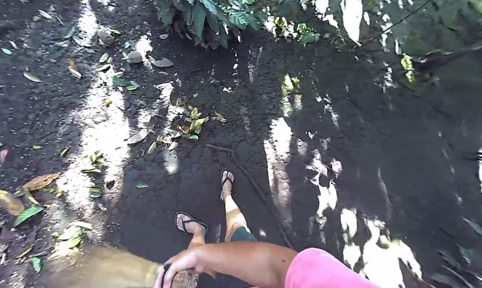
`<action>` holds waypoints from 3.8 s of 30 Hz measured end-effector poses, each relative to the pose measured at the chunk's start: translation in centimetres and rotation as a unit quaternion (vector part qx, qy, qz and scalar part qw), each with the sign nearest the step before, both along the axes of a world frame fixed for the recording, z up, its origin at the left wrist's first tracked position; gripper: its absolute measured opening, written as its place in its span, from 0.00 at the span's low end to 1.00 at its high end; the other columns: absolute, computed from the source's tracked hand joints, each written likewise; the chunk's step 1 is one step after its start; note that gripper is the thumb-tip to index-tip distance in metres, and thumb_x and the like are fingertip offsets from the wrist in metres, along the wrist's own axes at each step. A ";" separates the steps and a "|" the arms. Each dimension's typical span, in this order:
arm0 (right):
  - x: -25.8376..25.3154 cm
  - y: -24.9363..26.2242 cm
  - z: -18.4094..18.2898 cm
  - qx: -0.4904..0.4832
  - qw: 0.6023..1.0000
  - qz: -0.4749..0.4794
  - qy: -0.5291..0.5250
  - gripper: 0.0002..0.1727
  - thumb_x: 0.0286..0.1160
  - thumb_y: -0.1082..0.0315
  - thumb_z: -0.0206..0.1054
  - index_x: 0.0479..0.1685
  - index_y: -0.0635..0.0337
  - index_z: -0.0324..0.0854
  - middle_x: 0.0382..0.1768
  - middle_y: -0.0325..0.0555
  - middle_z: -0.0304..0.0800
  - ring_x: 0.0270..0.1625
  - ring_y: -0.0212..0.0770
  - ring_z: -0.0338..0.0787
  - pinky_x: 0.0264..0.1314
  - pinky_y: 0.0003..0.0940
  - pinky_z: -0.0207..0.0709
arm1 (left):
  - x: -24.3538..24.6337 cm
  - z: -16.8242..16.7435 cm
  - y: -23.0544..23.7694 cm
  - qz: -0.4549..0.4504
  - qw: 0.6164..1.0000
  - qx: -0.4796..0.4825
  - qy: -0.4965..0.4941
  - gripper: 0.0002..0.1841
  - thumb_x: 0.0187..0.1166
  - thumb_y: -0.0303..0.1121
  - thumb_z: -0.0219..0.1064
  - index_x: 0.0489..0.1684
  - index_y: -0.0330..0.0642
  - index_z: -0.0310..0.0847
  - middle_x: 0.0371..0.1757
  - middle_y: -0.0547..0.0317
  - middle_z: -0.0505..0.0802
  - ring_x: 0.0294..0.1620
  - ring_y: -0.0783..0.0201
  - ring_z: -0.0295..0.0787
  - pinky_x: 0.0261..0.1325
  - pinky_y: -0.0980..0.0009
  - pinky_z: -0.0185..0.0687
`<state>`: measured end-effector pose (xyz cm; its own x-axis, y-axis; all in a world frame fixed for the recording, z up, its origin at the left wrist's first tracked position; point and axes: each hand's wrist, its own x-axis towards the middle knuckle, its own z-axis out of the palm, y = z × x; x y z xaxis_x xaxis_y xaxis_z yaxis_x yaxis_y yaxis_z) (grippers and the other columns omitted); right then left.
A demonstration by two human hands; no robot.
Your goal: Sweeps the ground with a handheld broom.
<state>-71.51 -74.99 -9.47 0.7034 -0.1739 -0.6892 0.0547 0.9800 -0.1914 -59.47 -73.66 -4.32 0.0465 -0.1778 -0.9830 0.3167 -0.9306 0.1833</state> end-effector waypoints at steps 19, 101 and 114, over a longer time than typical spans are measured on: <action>-39.1 21.2 11.2 0.151 0.792 -0.414 0.423 0.62 0.65 0.68 0.68 0.95 0.38 0.20 0.45 0.53 0.86 0.35 0.49 0.91 0.35 0.47 0.89 | -33.8 -0.4 2.9 -0.531 0.794 0.060 0.291 0.36 0.90 0.49 0.56 0.94 0.43 0.49 0.76 0.40 0.82 0.71 0.45 0.82 0.70 0.44 0.76; 8.1 -29.7 -9.1 -0.116 0.979 0.112 0.126 0.64 0.54 0.80 0.77 0.97 0.53 0.37 0.83 0.70 0.65 0.79 0.63 0.75 0.77 0.62 0.71 | 4.7 -11.0 -27.6 0.254 0.966 -0.045 0.014 0.12 0.89 0.39 0.51 0.47 0.43 0.77 0.31 0.58 0.89 0.30 0.64 0.89 0.33 0.62 0.89; -0.7 -17.2 5.8 0.009 0.898 -0.051 0.438 0.69 0.42 0.72 0.81 0.94 0.58 0.36 0.70 0.62 0.79 0.65 0.49 0.87 0.66 0.49 0.83 | -2.5 -1.4 -20.1 0.068 0.952 0.143 0.263 0.12 0.84 0.33 0.60 0.57 0.37 0.78 0.39 0.49 0.92 0.39 0.58 0.91 0.46 0.58 0.89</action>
